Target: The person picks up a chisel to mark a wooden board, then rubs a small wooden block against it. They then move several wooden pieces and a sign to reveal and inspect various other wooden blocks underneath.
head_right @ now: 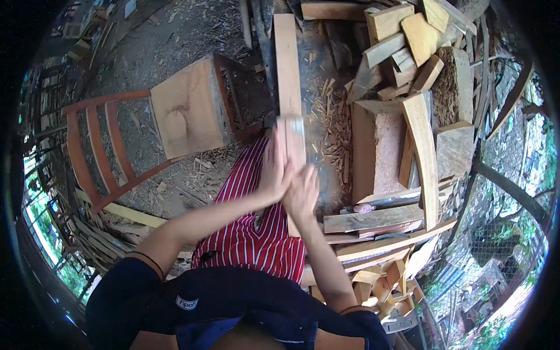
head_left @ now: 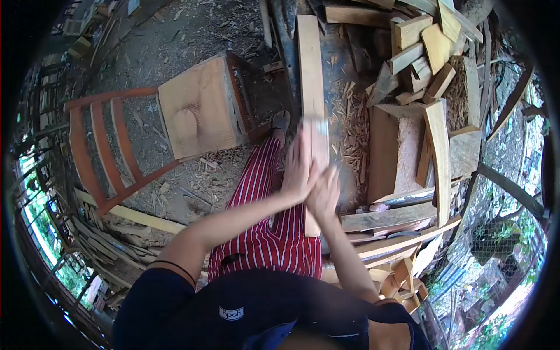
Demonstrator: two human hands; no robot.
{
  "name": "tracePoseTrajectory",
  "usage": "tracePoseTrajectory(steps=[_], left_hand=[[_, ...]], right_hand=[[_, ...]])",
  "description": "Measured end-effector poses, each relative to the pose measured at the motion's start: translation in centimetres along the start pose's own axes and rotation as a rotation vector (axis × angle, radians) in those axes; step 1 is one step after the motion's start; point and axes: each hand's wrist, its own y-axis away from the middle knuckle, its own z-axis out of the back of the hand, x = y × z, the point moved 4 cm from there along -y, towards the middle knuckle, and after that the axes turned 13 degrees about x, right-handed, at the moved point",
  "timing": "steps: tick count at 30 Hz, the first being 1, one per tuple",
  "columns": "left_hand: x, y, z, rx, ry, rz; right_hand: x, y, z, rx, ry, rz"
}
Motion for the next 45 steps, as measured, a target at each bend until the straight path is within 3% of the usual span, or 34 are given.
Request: tracePoseTrajectory(steps=[3,7,10,12,13,14,15,17,20,23,25,28,30,33,36,38,40,45], left_hand=[[-0.6,6.3,-2.9,0.131,0.033,0.063],[-0.3,5.2,-2.6,0.114,0.051,0.059],[0.3,-1.3,-0.1,-0.041,0.016,0.012],[0.9,-7.2,2.7,-0.195,-0.055,-0.085],[1.3,-10.3,4.2,-0.205,-0.072,-0.096],[1.7,-13.5,5.7,-0.247,-0.099,-0.110],[2.4,-16.5,6.8,-0.289,-0.123,-0.115],[3.7,-22.0,9.2,-0.354,-0.233,-0.092],[3.5,-26.1,11.9,-0.331,-0.213,-0.043],[3.2,-25.4,11.1,-0.316,-0.191,0.043],[2.8,-22.2,9.5,-0.289,-0.163,0.032],[1.3,-13.5,6.2,-0.209,-0.081,-0.044],[0.6,-6.4,3.2,-0.142,-0.043,-0.069],[-0.1,3.7,-1.9,0.051,-0.008,0.054],[-0.5,8.2,-3.4,0.153,0.032,0.074],[-0.2,8.1,-3.5,0.193,0.086,0.088],[0.0,4.9,-2.4,0.110,0.001,0.055],[1.0,-9.0,3.9,-0.187,-0.066,-0.066]], right_hand=[[-0.6,5.9,-2.6,0.042,-0.108,0.009],[-0.9,4.9,-2.4,0.063,-0.104,0.053],[-0.6,-1.0,0.8,-0.001,-0.042,0.069],[0.6,-6.4,4.5,-0.170,0.019,0.110],[1.4,-9.3,6.9,-0.104,-0.021,0.063],[1.6,-12.1,8.0,-0.229,0.052,0.111],[2.2,-14.8,9.9,-0.149,0.071,0.039],[3.0,-19.4,12.8,-0.180,0.126,0.070],[3.8,-22.8,15.4,-0.129,0.079,0.072],[3.6,-22.7,15.0,-0.224,0.026,0.092],[3.2,-20.1,12.8,-0.149,0.111,0.063],[1.2,-12.9,6.5,-0.215,0.027,0.042],[0.8,-6.2,3.2,-0.115,0.031,0.036],[0.0,3.0,-2.0,0.009,-0.004,-0.023],[-0.8,7.1,-4.3,0.023,-0.090,0.006],[-0.9,7.2,-4.6,0.060,-0.116,0.036],[-0.4,4.3,-2.3,0.009,-0.099,0.050],[1.2,-8.2,5.5,-0.201,-0.009,0.077]])
